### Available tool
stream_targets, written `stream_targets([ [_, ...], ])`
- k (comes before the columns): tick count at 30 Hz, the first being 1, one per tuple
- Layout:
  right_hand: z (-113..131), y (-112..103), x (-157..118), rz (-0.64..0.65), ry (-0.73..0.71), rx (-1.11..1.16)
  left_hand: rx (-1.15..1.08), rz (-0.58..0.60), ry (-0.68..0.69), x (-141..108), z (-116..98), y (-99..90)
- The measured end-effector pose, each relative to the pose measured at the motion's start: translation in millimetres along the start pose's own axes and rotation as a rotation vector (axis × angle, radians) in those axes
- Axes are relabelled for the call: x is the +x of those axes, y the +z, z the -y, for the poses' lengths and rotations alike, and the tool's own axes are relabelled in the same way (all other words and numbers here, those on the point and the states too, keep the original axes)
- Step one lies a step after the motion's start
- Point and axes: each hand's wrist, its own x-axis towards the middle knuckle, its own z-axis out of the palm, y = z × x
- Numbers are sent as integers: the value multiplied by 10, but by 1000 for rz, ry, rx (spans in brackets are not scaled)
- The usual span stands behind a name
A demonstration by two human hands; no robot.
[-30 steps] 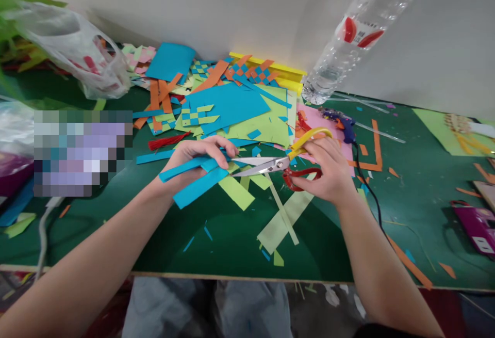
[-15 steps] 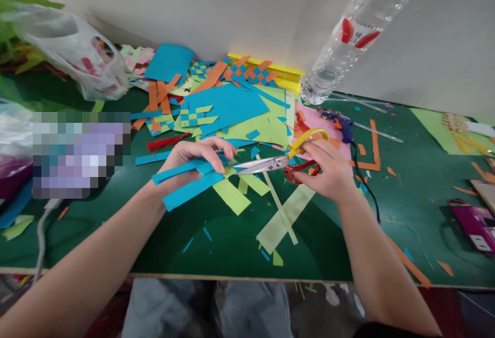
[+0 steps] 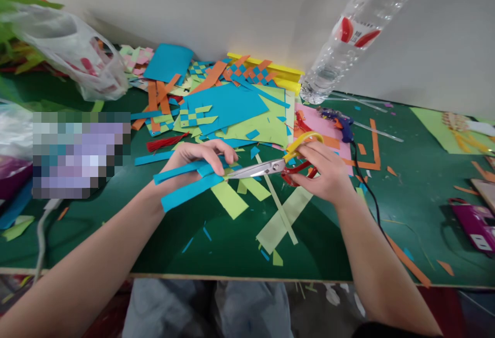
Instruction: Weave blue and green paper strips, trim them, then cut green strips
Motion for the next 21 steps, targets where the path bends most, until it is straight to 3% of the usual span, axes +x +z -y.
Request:
stream_targets([
  [21,93,13,29,65,9,84,-144,199,64,-16,57,-56],
])
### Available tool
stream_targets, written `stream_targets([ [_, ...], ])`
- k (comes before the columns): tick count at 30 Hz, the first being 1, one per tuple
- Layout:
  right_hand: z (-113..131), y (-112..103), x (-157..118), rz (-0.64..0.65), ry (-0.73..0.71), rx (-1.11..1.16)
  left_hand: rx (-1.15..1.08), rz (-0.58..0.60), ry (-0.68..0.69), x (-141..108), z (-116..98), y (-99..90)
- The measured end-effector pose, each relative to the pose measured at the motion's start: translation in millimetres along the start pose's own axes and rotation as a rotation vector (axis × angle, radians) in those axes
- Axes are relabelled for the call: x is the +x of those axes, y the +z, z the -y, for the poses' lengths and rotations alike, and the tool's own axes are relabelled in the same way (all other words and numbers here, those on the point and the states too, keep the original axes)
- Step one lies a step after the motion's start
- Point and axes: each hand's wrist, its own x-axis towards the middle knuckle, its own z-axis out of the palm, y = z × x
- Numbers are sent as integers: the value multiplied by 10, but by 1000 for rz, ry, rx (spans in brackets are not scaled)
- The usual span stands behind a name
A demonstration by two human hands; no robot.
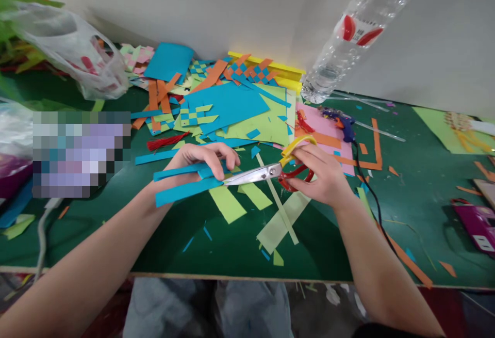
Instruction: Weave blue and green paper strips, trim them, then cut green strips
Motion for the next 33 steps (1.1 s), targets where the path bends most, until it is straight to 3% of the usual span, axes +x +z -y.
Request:
stream_targets([
  [16,-30,17,-20,-17,-19,19,8,-17,-3,-5,20,3],
  [22,-4,-22,14,-62,123,115,12,-40,1,4,-18,7],
  [26,18,-77,40,-4,197,124,35,-47,16,13,-48,4],
  [33,13,-74,26,29,114,79,60,-38,4,18,-74,10],
])
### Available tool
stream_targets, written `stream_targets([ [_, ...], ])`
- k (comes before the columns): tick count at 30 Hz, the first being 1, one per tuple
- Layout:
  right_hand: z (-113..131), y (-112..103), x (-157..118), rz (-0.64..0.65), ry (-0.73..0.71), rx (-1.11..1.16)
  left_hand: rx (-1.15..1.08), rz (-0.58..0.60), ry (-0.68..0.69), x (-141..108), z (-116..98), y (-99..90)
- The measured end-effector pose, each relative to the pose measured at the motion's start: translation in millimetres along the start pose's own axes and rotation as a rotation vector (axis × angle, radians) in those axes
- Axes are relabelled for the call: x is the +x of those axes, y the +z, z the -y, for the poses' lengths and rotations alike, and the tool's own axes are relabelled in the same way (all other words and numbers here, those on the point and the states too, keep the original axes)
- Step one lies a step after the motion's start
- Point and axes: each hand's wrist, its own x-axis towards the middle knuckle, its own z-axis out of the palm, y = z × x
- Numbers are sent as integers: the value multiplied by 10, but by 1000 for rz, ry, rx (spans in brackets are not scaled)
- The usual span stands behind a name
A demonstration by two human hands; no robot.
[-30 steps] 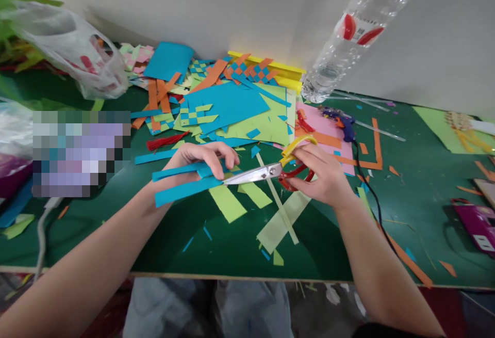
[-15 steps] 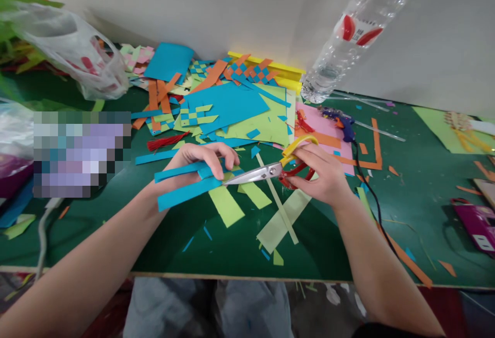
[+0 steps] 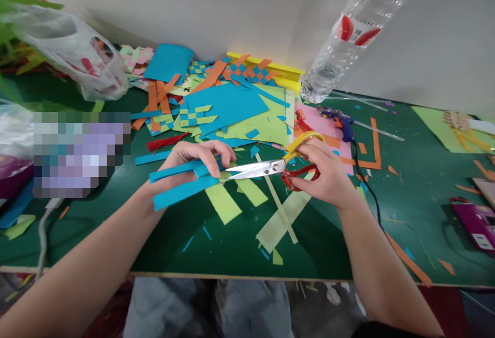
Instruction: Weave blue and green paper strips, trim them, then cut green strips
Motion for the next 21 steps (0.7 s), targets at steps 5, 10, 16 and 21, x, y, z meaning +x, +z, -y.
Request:
stream_targets([
  [5,-24,-21,-12,-11,-20,-3,7,3,2,-4,3,12],
  [10,-37,-39,-12,-15,-23,-8,21,-12,-8,5,-17,25],
  [16,-43,-34,-24,-10,-46,-26,31,-20,-12,-2,-13,15],
  [21,-21,-32,-9,16,-62,4,5,-118,-83,-8,-30,99],
])
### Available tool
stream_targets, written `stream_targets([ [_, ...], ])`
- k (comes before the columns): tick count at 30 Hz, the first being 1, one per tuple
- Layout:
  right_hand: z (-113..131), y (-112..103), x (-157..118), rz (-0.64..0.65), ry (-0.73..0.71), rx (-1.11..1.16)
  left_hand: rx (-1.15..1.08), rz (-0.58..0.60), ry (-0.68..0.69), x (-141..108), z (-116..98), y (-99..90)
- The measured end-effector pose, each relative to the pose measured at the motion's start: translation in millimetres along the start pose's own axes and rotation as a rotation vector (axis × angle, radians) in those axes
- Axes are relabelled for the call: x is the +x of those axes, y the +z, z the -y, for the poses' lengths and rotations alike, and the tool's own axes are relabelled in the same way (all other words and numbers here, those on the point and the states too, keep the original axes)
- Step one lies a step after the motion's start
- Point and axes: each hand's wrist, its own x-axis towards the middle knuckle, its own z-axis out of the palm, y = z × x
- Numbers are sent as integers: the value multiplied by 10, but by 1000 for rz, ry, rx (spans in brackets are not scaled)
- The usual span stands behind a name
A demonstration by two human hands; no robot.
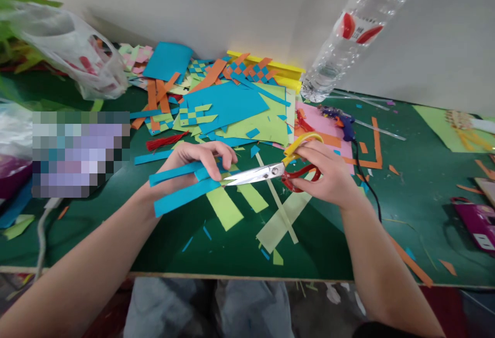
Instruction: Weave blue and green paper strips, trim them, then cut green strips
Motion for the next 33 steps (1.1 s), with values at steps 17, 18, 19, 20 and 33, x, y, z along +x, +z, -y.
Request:
stream_targets([
  [17,47,30,15,28,38,42,-31,115,66,16,54,-48],
  [18,48,30,15,27,37,40,-34,112,65,18,53,-42],
  [19,49,29,15,25,36,38,-40,110,64,20,52,-36],
  [20,51,28,16,23,37,37,-49,108,64,21,52,-32],
  [33,52,32,19,23,25,36,-85,102,61,10,56,-1],
])
